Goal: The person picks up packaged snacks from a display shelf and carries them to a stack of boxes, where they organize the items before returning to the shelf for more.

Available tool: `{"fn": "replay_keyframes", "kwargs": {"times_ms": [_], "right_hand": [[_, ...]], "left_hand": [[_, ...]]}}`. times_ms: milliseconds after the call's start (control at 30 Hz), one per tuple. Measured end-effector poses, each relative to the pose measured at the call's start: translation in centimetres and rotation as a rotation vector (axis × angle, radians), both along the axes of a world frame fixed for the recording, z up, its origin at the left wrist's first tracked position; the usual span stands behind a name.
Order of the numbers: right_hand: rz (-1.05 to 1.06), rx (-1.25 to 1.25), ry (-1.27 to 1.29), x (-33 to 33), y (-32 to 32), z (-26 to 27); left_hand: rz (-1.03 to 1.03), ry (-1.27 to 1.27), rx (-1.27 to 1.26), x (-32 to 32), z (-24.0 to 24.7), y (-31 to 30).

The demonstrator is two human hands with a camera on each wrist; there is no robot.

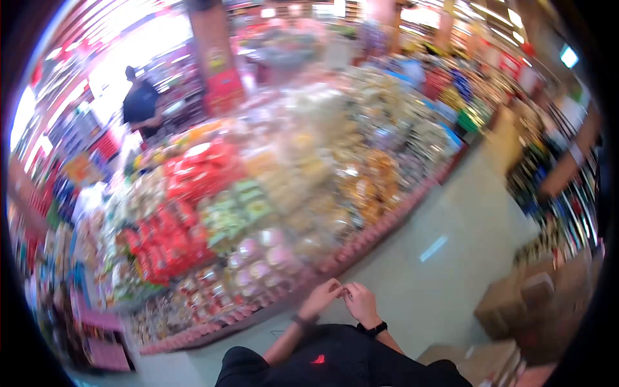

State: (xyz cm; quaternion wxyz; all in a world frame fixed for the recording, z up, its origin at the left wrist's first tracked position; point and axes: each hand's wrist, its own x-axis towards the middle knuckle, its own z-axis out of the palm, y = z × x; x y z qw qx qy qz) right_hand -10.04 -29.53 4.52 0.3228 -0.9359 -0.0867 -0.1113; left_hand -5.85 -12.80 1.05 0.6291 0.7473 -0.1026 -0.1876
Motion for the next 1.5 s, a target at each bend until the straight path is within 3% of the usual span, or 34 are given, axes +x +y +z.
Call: {"fn": "replay_keyframes", "kwargs": {"times_ms": [133, 267, 400, 467, 500, 600, 700, 733, 800, 933, 967, 1067, 1167, 1233, 1333, 1500], "right_hand": [[-0.312, 0.038, 0.017, -7.8, -8.3, -0.1], [-0.629, 0.091, -0.049, -15.3, -15.1, -2.2], [-0.919, 0.059, 0.034, -24.6, -19.9, -0.9], [-1.055, 0.071, 0.023, -28.5, -21.4, 0.1], [-1.105, 0.103, -0.018, -28.5, -22.3, -2.5], [-1.289, 0.143, 0.003, -34.2, -23.3, -1.5], [-1.452, 0.136, 0.069, -38.1, -23.9, -1.7], [-1.485, 0.139, 0.059, -36.7, -25.0, -5.3], [-1.554, 0.137, 0.06, -39.2, -25.5, -5.9], [-1.69, 0.155, 0.123, -42.0, -27.2, -6.7], [-1.695, 0.181, 0.091, -39.6, -28.8, -9.9], [-1.749, 0.176, 0.086, -40.7, -31.8, -9.0], [-1.789, 0.125, 0.159, -41.8, -35.6, -7.0], [-1.818, 0.134, 0.261, -40.6, -38.6, -9.4], [-1.956, 0.004, 0.077, -43.1, -41.3, -10.3], [-2.12, 0.153, 0.062, -45.7, -43.2, -6.3]], "left_hand": [[-0.33, 0.014, 0.139, -3.7, 1.8, -7.3], [-0.562, 0.068, 0.117, -7.2, -3.5, -14.3], [-0.845, 0.135, 0.193, -12.0, -1.2, -22.0], [-0.957, 0.041, 0.261, -14.9, 2.9, -25.8], [-0.986, -0.045, 0.307, -14.5, 1.6, -27.5], [-1.163, -0.104, 0.208, -18.0, 1.8, -31.3], [-1.339, -0.045, 0.253, -20.5, 5.0, -34.7], [-1.378, -0.155, 0.255, -18.8, 2.3, -36.1], [-1.498, -0.311, 0.22, -19.9, 2.4, -38.0], [-1.578, -0.098, 0.313, -22.1, 3.7, -42.1], [-1.58, -0.102, 0.303, -19.7, 0.7, -43.7], [-1.656, -0.156, 0.235, -20.0, -0.9, -48.2], [-1.706, -0.178, 0.223, -21.0, 0.7, -53.7], [-1.715, -0.136, 0.212, -19.4, -0.8, -57.7], [-1.799, -0.023, 0.154, -21.4, -1.9, -63.2], [-2.012, 0.062, 0.126, -25.7, -2.3, -70.6]]}}
